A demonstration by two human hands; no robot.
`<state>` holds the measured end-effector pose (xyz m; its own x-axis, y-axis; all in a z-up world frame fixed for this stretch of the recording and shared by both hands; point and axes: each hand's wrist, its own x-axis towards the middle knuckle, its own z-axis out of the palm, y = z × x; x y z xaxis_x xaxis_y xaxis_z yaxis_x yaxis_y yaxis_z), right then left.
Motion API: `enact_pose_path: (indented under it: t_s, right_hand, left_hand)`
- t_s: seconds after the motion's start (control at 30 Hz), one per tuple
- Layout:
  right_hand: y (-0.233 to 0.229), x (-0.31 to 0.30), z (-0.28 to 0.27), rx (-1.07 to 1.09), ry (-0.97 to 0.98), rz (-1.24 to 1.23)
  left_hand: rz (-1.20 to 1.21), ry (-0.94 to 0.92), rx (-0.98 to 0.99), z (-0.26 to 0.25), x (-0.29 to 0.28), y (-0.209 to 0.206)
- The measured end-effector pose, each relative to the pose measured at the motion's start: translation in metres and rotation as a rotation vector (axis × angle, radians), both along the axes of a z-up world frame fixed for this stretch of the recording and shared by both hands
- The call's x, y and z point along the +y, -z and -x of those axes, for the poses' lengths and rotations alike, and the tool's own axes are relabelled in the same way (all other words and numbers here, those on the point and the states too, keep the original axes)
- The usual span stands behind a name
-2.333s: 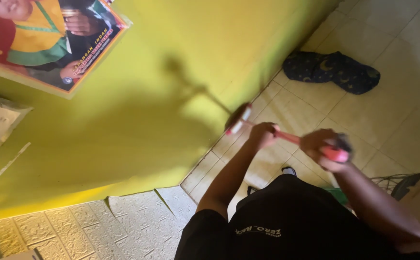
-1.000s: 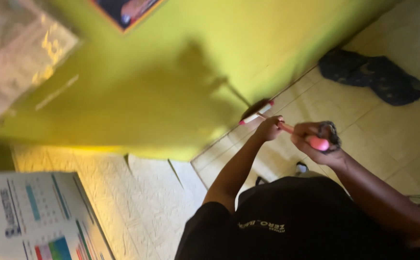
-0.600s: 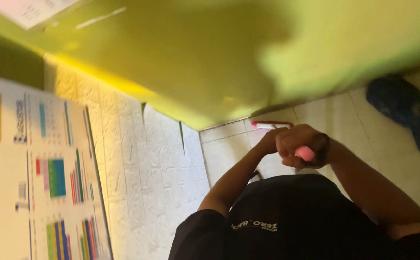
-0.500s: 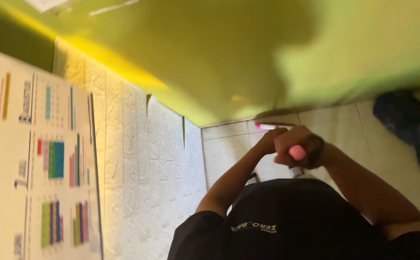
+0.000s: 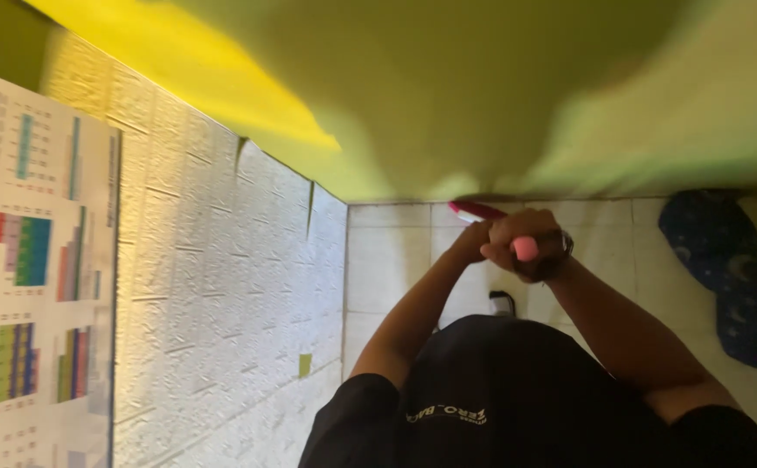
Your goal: The person sweeps the floor using a broom and a dustpan, moving debris from the wall edges and corner. They also pick up a small cup and a plastic container from the floor.
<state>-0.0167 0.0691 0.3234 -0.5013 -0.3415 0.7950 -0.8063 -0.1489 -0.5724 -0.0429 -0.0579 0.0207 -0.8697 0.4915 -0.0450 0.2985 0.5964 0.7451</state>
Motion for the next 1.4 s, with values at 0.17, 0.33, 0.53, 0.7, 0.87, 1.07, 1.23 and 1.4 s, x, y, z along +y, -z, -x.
enact_pose_path:
  t_s: [0.17, 0.33, 0.53, 0.7, 0.87, 1.07, 1.23, 1.4]
  right_hand:
    - [-0.006, 0.024, 0.023, -0.225, -0.107, -0.003]
    - [0.001, 0.044, 0.035, -0.52, -0.254, 0.149]
    - [-0.027, 0.068, 0.024, -0.664, -0.365, 0.213]
    - [-0.059, 0.062, -0.003, -0.273, -0.253, -0.087]
    - [-0.025, 0.021, 0.006, -0.09, -0.294, -0.148]
    - [-0.004, 0.011, -0.009, -0.385, -0.286, 0.051]
    - [0.001, 0.012, -0.027, -0.43, -0.361, 0.121]
    - [0.009, 0.029, -0.044, -0.522, -0.458, 0.272]
  left_hand:
    - [-0.059, -0.247, -0.153, -0.003, 0.013, 0.002]
    - [-0.191, -0.339, -0.239, -0.027, 0.007, -0.053]
    - [-0.1, -0.321, -0.173, -0.045, 0.003, -0.094]
    - [-0.127, -0.24, -0.039, -0.031, 0.004, -0.072]
    - [-0.14, -0.321, -0.014, -0.019, -0.002, -0.017]
    - [-0.156, -0.339, -0.129, -0.042, -0.015, -0.011]
    - [-0.116, -0.278, -0.184, -0.061, -0.032, -0.023]
    - [-0.159, -0.197, -0.101, -0.089, -0.046, -0.027]
